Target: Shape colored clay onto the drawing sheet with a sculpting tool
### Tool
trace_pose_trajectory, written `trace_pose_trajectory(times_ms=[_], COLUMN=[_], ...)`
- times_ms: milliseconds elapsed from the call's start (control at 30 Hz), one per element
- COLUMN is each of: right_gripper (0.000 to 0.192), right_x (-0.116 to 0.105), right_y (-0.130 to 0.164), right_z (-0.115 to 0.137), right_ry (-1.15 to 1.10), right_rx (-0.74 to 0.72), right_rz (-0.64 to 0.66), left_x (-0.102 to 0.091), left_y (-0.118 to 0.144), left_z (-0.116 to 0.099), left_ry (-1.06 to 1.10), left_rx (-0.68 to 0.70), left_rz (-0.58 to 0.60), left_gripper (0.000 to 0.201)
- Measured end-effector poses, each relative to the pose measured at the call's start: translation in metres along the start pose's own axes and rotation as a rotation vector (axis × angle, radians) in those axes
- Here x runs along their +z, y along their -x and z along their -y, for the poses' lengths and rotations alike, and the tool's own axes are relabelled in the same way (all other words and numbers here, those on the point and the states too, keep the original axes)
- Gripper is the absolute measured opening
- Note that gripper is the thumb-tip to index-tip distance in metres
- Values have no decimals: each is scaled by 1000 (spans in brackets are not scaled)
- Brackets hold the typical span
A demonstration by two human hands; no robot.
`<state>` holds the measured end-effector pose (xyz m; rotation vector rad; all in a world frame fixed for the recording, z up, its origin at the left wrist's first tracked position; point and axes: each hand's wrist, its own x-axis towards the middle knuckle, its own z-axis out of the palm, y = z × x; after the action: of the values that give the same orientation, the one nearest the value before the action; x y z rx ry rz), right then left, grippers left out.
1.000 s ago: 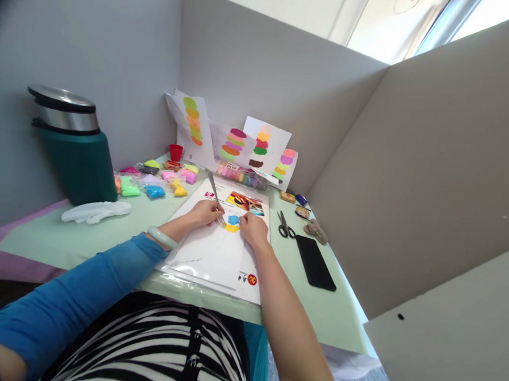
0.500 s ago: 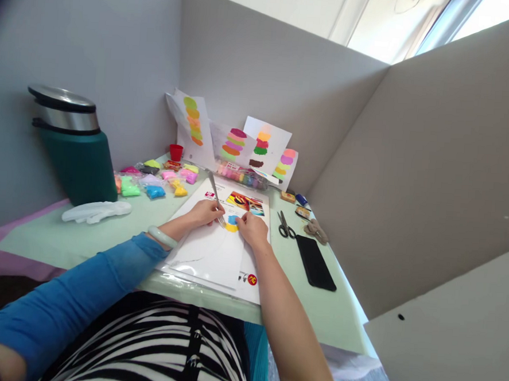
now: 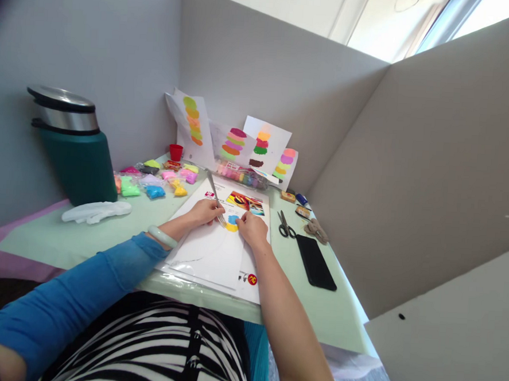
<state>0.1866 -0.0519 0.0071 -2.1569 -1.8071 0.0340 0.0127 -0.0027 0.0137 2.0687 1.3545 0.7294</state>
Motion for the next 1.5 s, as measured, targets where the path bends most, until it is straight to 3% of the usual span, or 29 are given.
trace_pose_trajectory(times_ms=[267,467,767,1267,1500], right_gripper=[23,23,22,22,23], right_x=[3,3,2,2,1], right_y=[-3,-2,-2,-2,-1], right_z=[-3,-3,-2,-2,-1], right_ry=[-17,-21,-19,-6,-2], right_rx=[-4,-6,-2,0,5], right_rz=[0,-11,-9,0,2], left_x=[0,-2,-6,-3,-2], left_y=[0,2,5,3,3], left_z=[-2,-3,-10,-7,-7], left_ry=[60,-8,-133,-39,-107], left_rx=[-64,-6,-27,-39,-8], left_rz=[-20,-10,-60,-40,-67], left_gripper=[27,27,23,27,24])
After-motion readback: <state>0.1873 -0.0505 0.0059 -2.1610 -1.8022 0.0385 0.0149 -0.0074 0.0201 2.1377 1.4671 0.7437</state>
